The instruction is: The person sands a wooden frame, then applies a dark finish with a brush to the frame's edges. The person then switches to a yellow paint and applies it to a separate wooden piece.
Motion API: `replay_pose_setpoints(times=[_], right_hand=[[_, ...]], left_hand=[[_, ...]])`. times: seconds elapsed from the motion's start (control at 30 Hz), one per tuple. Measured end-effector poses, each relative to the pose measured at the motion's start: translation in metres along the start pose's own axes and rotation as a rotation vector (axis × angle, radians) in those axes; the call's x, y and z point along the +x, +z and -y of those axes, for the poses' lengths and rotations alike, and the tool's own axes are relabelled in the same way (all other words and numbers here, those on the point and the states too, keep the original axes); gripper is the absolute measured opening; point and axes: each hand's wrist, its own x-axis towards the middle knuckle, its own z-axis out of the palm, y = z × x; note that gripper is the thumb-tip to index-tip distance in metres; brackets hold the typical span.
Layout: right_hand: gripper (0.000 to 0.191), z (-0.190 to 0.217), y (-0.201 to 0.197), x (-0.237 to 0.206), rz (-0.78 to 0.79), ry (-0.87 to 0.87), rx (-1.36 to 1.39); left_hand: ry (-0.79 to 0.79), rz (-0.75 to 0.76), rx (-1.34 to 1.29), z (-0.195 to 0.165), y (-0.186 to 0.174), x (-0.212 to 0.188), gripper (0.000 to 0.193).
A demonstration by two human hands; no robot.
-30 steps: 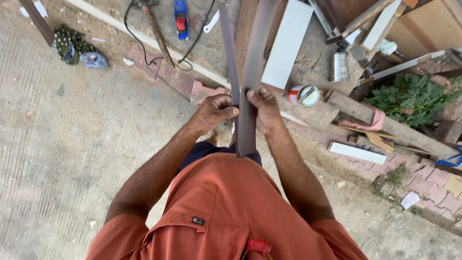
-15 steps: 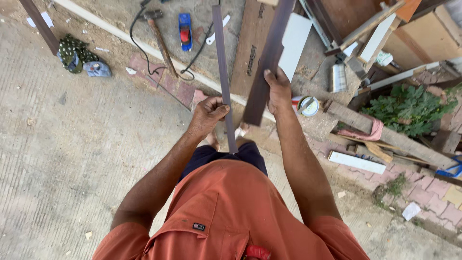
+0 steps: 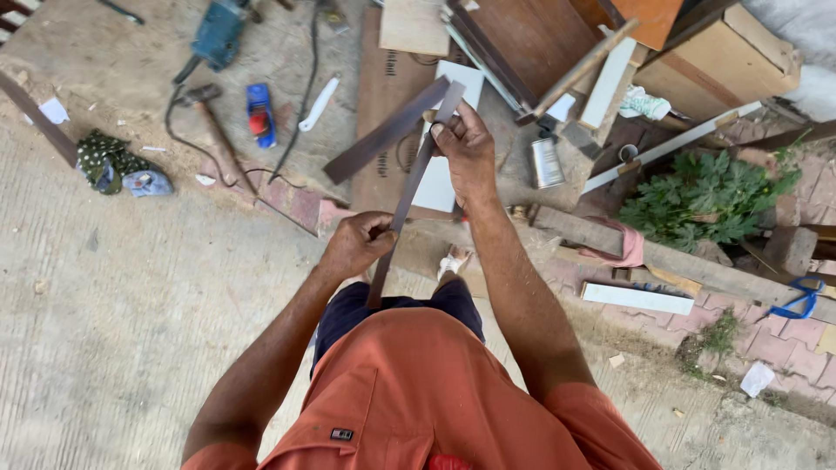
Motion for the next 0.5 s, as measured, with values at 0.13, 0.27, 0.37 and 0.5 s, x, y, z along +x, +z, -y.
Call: replay_pose_setpoints(times=[0.13, 0.27, 0.37, 0.5], right_hand=[[0.057, 0.015, -0.078, 0.021, -0.110, 0.004, -0.018], [0.056, 0.013, -0.150, 0.034, -0.142, -0.068, 0.108], [0.040, -0.002, -0.185, 0.046, -0.195, -0.080, 0.198], [0.025, -0.023, -0.201, 0.048, -0.374, 0.120, 0.557]], left_hand=[[-0.095, 0.003, 0.046, -0.029, 0.047, 0.031, 0.022], [-0.082, -0.010, 0.273, -0.065, 0.073, 0.068, 0.024], [0.210, -0.403, 0.776, -0.081, 0.087, 0.094, 0.022], [0.374, -0.364, 0.542, -0.081, 0.142, 0.120, 0.019]])
